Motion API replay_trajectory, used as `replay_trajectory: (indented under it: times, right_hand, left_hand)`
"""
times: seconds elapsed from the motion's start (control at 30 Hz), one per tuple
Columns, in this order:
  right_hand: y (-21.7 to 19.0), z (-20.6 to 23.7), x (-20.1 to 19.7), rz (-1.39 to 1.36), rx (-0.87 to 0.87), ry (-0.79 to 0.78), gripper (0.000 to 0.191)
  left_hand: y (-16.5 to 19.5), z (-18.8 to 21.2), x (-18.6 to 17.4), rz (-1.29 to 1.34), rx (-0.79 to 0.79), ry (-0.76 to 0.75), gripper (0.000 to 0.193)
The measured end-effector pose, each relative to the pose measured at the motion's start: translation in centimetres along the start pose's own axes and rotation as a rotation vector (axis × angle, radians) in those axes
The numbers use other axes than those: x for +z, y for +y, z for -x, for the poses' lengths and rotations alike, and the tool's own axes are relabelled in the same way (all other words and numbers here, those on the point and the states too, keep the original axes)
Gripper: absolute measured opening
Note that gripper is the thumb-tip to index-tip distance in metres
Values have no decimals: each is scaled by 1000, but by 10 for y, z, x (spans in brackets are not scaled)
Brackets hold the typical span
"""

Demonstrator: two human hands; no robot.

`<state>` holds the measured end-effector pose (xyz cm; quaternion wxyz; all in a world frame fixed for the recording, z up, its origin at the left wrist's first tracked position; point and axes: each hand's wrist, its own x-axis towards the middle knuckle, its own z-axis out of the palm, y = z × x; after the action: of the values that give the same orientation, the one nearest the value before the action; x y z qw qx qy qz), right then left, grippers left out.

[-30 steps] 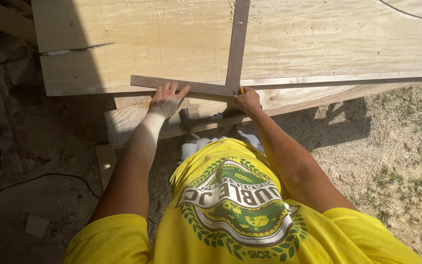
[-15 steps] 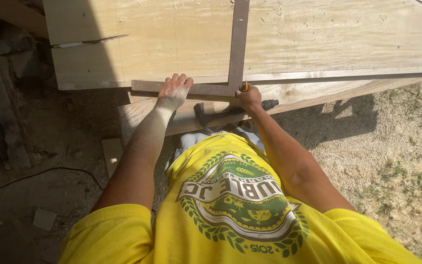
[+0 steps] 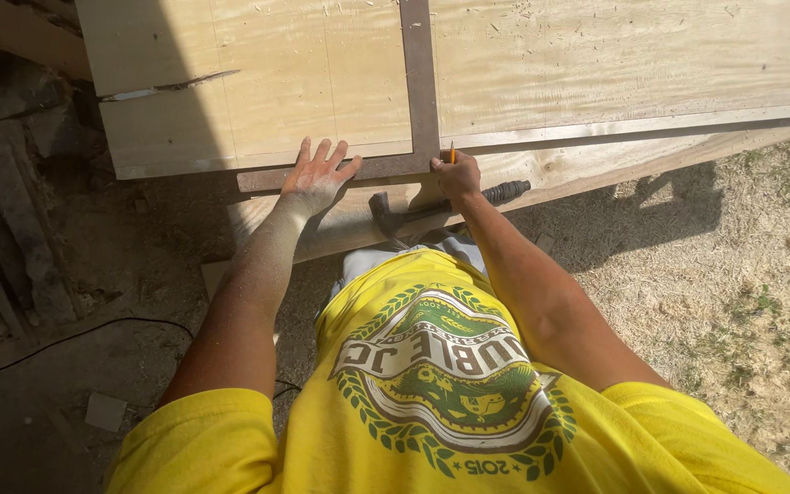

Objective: The person holds a steel L-square against a large plywood panel and marks straight lines with a pencil, repositioning the square to make several marks. They then pick up a hammer and a thin wooden strip, position the strip along the panel edge, and hammer nails to fasten the strip to the panel.

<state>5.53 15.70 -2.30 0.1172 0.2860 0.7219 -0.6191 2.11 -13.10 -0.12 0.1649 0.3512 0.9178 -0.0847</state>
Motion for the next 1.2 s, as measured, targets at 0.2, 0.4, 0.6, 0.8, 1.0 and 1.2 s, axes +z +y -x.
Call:
replay_trajectory:
  times: [0.2,0.4,0.6,0.8,1.0,1.2]
  right_hand:
    - [1,-6,3,-121,129,-65,9]
    - [2,-11,-2,-178,186,-122,6]
    - [1,-13,-4,-165,144,-176,13]
    - [-1,-12,-6,-241,208,-193,8]
    - [-3,-14,-6,-208,263,-178,8]
    - [-2,-15,-7,-192,249,-182,11]
  left_hand:
    - [-2,-9,-14,196,-85,-299,69]
    - [-3,-9,-15,172,-74,-330,74]
    - [-3,-8,-20,178,-73,-338,69]
    - [-4,-8,-17,158,-57,-316,71]
    - [-5,-9,-11,180,-67,-294,68]
    - [-4,-11,-12,173,-74,-323,66]
